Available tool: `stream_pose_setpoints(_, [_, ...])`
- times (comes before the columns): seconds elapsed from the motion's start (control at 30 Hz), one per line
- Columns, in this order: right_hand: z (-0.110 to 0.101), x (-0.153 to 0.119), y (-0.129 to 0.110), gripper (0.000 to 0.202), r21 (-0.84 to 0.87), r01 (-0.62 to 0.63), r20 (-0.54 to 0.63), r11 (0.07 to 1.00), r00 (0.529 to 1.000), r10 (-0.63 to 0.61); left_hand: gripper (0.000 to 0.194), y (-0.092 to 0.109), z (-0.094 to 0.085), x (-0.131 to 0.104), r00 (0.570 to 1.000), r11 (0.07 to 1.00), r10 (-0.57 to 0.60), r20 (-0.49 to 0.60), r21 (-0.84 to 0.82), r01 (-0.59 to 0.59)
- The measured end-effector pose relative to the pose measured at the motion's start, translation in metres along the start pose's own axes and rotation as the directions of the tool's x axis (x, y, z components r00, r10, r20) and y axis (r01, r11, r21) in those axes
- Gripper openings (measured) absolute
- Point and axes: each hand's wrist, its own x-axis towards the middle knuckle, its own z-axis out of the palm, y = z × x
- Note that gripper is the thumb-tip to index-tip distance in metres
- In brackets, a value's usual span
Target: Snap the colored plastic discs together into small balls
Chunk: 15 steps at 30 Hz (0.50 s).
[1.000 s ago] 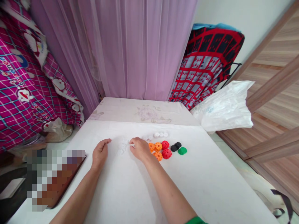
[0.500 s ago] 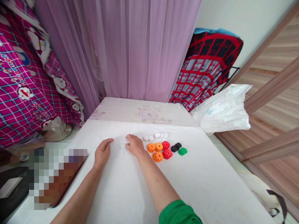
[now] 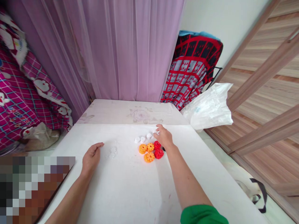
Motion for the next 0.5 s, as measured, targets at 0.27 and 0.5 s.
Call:
stream_pose_setpoints(0.27, [0.016,0.01,0.019,0.04,-0.071,0.066,0.06,0.995,0.996,-0.062,0.03,0.004,-0.001,0.001,1.0,1.0,-0.011,0.007,0.02,0.011])
stream_pose_setpoints(0.5, [0.021,0.012,0.016,0.041,-0.048,0.087,0.081,0.995,0.993,-0.083,0.03,0.004,-0.002,0.0,1.0,0.999,-0.017,0.01,0.029,0.017])
